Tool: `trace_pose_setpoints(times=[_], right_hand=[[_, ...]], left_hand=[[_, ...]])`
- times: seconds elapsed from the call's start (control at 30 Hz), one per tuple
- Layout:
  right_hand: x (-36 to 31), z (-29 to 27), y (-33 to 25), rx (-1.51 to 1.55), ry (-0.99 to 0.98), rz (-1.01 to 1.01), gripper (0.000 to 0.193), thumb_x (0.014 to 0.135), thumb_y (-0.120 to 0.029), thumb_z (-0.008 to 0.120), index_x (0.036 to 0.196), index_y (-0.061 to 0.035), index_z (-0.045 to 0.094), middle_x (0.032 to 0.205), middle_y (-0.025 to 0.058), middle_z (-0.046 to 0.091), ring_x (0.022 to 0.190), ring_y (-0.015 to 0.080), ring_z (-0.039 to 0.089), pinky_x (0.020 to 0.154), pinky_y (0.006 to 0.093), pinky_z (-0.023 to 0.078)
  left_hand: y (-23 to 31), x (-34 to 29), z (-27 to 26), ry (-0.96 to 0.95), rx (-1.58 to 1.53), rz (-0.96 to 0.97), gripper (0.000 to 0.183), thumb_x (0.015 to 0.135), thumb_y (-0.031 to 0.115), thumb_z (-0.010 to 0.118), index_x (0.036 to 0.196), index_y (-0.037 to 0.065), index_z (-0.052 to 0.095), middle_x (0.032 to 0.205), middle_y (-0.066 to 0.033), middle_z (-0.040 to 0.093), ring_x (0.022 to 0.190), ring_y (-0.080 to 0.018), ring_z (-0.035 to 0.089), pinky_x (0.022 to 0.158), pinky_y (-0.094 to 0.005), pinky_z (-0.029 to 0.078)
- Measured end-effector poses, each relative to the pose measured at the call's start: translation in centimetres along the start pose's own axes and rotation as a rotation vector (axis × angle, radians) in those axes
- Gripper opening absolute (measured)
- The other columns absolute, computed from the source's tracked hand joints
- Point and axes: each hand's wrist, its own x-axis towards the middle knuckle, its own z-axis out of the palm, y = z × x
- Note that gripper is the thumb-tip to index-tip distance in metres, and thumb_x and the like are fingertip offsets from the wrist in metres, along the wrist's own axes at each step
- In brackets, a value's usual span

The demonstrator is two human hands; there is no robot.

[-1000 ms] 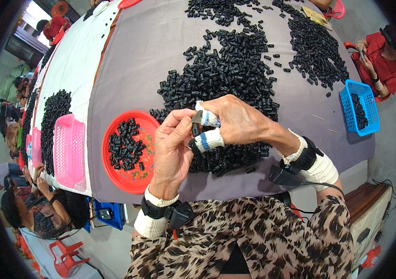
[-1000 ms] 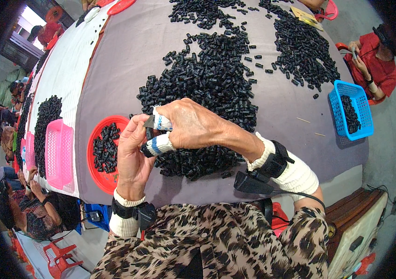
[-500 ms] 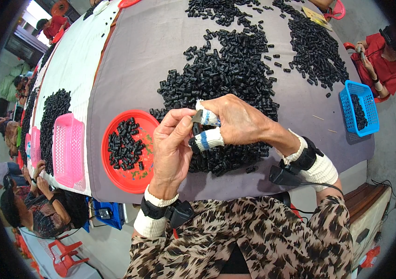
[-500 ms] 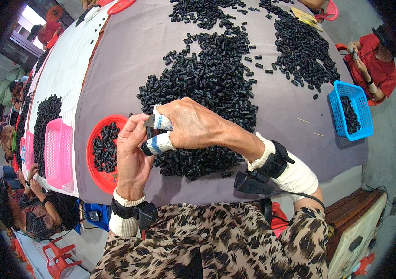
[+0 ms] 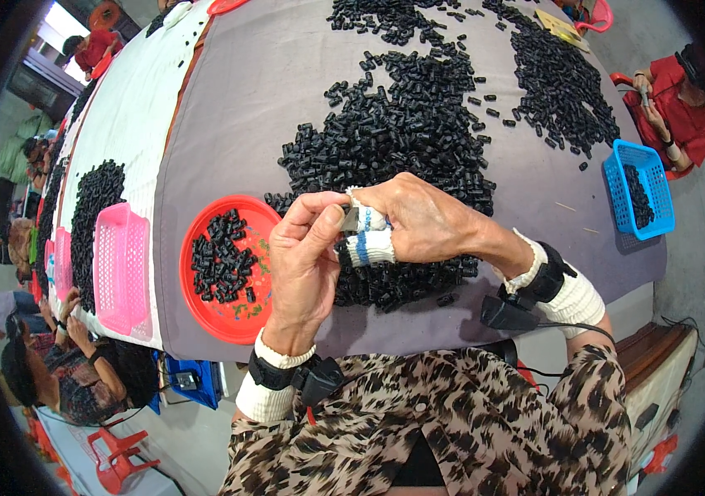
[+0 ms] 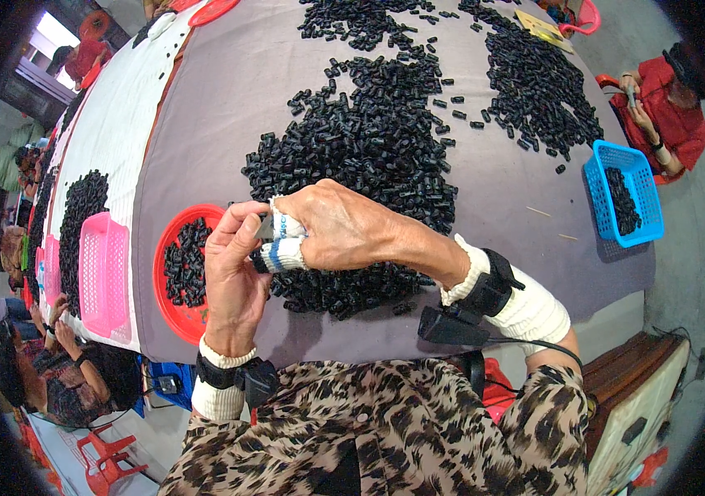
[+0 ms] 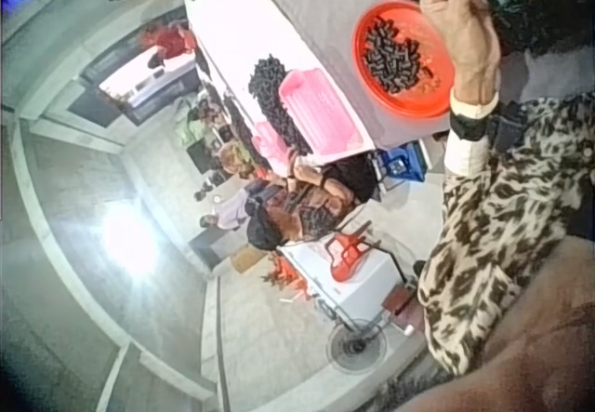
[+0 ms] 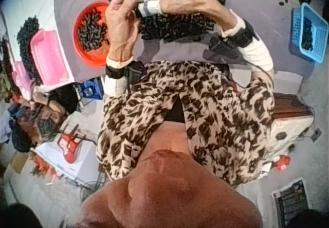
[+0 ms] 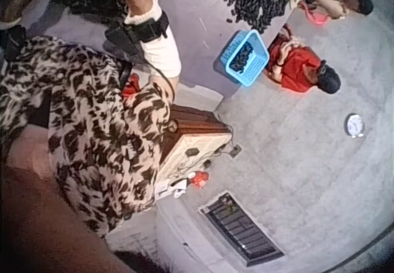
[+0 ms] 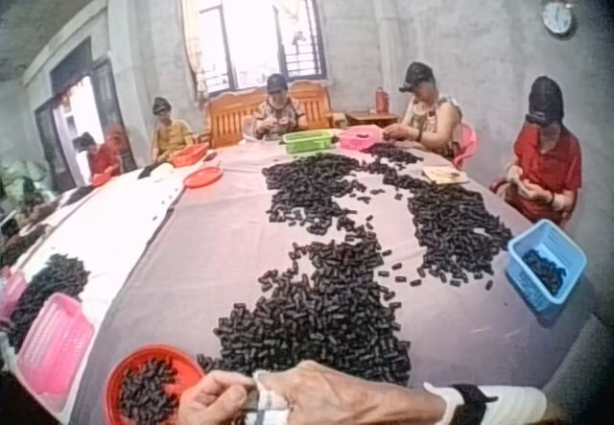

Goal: The person is sorting small black plastic components by taking them from a large pile and placing them into containers.

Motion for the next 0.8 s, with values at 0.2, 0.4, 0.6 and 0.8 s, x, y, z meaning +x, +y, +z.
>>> trace_pose_setpoints(times=[0.2, 0.4, 0.6, 0.8], right_hand=[[-0.07, -0.25, -0.36, 0.074, 0.089, -0.041, 0.033, 0.069, -0.03, 0.069, 0.073, 0.0006, 0.057, 0.067, 0.0138, 0.059, 0.06, 0.0258, 0.057, 0.056, 0.035, 0.043], [0.21, -0.26, -0.42, 0.067, 0.067, -0.033, 0.035, 0.066, -0.03, 0.07, 0.075, 0.0011, 0.058, 0.067, 0.0141, 0.059, 0.061, 0.0269, 0.058, 0.057, 0.0346, 0.044], [0.38, -0.19, -0.41, 0.017, 0.048, -0.014, 0.036, 0.065, -0.03, 0.071, 0.07, 0.0016, 0.054, 0.063, 0.0155, 0.058, 0.058, 0.0283, 0.058, 0.055, 0.0363, 0.044], [0.36, -0.09, -0.15, -0.036, 0.089, -0.06, 0.036, 0.065, -0.03, 0.071, 0.068, 0.0015, 0.054, 0.061, 0.0161, 0.057, 0.057, 0.0291, 0.058, 0.054, 0.0372, 0.043]], left_hand=[[0.04, 0.24, -0.12, -0.093, -0.185, -0.077, 0.017, 0.088, 0.011, 0.054, 0.101, 0.0, 0.055, 0.088, -0.0052, 0.061, 0.08, -0.01, 0.059, 0.072, -0.0239, 0.049], [-0.15, 0.1, -0.49, -0.111, -0.262, -0.068, 0.016, 0.088, 0.012, 0.055, 0.1, 0.001, 0.054, 0.09, -0.0064, 0.062, 0.082, -0.0118, 0.06, 0.073, -0.0257, 0.05], [-0.13, 0.06, -0.46, -0.082, -0.181, -0.048, 0.015, 0.087, 0.011, 0.055, 0.098, 0.001, 0.055, 0.091, -0.0063, 0.061, 0.082, -0.0116, 0.06, 0.074, -0.0254, 0.05], [0.03, 0.01, -0.24, -0.071, -0.132, -0.031, 0.015, 0.087, 0.01, 0.055, 0.098, 0.0, 0.056, 0.091, -0.0055, 0.061, 0.083, -0.0111, 0.059, 0.075, -0.0254, 0.049]])
